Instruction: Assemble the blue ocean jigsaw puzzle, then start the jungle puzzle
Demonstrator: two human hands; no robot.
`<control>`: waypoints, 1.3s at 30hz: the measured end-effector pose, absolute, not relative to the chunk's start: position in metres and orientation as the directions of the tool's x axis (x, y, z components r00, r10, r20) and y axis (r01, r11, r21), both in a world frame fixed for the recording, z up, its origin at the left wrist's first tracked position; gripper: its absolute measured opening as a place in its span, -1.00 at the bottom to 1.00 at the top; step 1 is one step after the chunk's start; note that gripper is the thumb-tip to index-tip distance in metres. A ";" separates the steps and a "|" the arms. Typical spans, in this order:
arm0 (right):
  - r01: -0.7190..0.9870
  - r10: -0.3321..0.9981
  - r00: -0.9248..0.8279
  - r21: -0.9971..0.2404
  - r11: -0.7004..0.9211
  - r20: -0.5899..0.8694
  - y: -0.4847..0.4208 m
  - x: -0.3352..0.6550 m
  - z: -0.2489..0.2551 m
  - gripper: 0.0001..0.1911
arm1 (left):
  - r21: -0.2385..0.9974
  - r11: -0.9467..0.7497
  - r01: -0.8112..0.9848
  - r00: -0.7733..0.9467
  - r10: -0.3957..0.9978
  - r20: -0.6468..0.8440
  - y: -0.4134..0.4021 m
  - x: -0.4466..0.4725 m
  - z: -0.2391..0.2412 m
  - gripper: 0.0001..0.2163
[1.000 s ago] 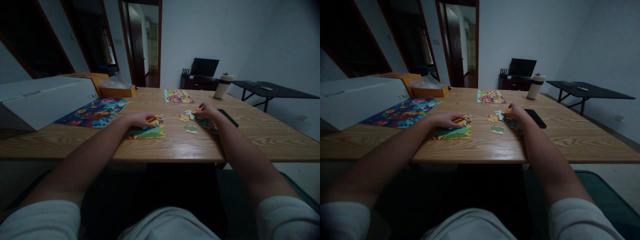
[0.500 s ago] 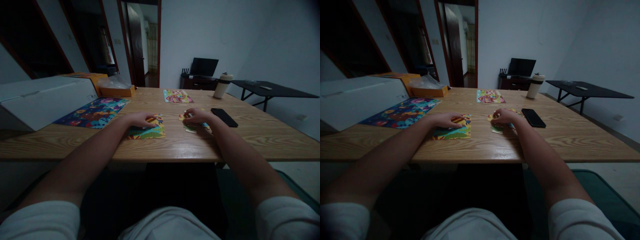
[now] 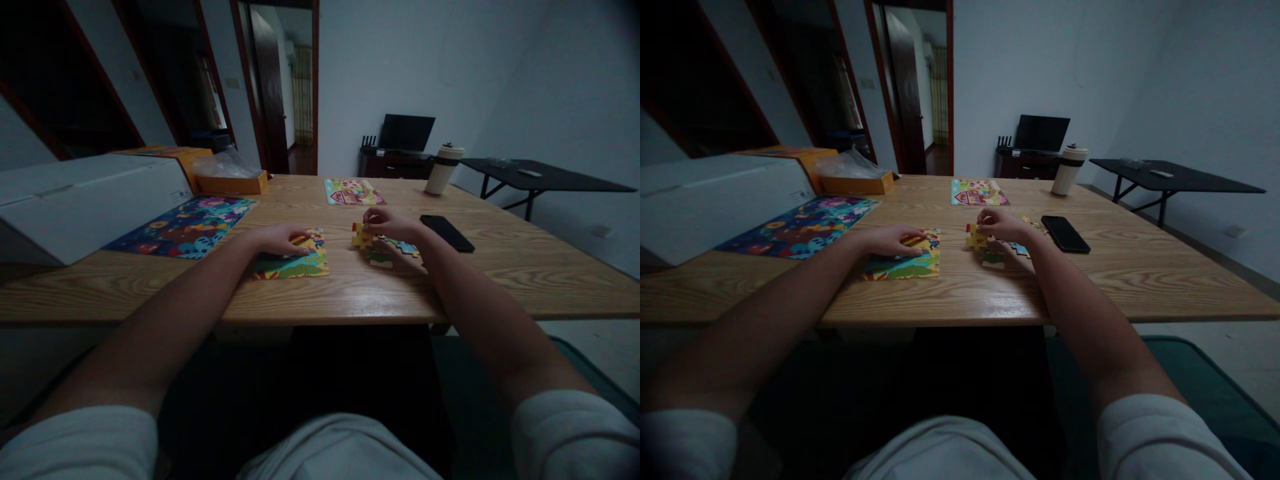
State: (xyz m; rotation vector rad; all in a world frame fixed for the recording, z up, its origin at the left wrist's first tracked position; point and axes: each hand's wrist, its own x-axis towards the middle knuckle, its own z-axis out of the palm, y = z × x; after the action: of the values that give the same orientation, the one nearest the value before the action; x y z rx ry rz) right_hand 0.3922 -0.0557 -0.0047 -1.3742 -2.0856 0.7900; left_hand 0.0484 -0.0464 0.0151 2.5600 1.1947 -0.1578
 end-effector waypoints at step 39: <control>0.649 0.782 -0.496 -0.438 0.622 0.376 -0.085 0.322 -0.012 -0.34 | 0.262 -0.611 0.747 0.663 0.715 -0.222 -0.043 0.049 0.011 -0.26</control>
State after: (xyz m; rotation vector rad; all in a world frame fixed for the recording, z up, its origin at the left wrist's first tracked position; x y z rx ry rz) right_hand 0.3223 -0.0846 -0.0120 -1.1208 -2.2990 0.3218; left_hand 0.0486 -0.0427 0.0110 2.5503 1.1601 -0.1350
